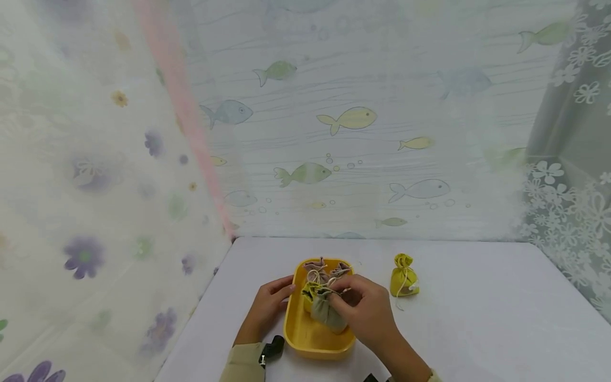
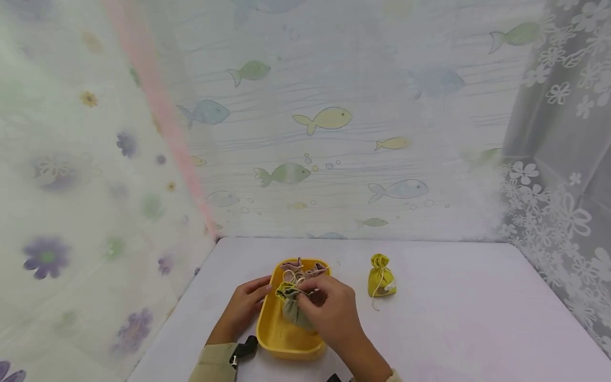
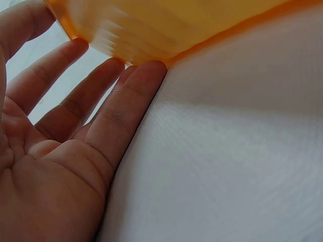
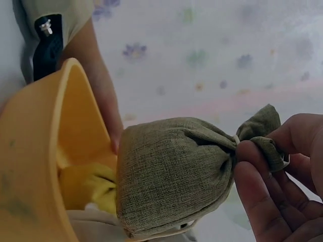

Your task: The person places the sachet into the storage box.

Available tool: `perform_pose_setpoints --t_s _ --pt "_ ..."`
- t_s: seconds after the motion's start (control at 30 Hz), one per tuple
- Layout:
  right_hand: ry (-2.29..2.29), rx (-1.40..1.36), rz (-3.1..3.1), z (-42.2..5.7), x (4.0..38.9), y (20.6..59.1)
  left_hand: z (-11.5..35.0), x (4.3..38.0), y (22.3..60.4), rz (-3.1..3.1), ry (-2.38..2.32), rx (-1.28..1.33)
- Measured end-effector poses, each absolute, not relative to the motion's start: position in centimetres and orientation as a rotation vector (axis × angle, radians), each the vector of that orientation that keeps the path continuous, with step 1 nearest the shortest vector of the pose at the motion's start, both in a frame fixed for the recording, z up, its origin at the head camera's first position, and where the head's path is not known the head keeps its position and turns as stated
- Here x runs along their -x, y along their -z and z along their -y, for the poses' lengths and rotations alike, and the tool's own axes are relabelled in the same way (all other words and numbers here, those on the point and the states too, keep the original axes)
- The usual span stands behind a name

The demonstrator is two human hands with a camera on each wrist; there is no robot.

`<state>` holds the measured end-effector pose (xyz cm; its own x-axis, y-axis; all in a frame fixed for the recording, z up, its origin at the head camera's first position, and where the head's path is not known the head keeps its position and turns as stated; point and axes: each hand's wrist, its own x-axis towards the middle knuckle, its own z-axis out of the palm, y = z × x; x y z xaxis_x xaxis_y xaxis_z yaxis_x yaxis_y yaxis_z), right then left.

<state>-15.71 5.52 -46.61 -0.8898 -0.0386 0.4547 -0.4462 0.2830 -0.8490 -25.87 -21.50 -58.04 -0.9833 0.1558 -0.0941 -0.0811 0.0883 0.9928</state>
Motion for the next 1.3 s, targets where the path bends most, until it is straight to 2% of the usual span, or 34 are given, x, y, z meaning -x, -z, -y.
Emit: perform_pose_setpoints --t_s 1.3 --pt "-1.520 -0.580 2.488 -3.1 16.8 51.1 21.5 25.7 57.8 -2.178 -2.018 -0.101"
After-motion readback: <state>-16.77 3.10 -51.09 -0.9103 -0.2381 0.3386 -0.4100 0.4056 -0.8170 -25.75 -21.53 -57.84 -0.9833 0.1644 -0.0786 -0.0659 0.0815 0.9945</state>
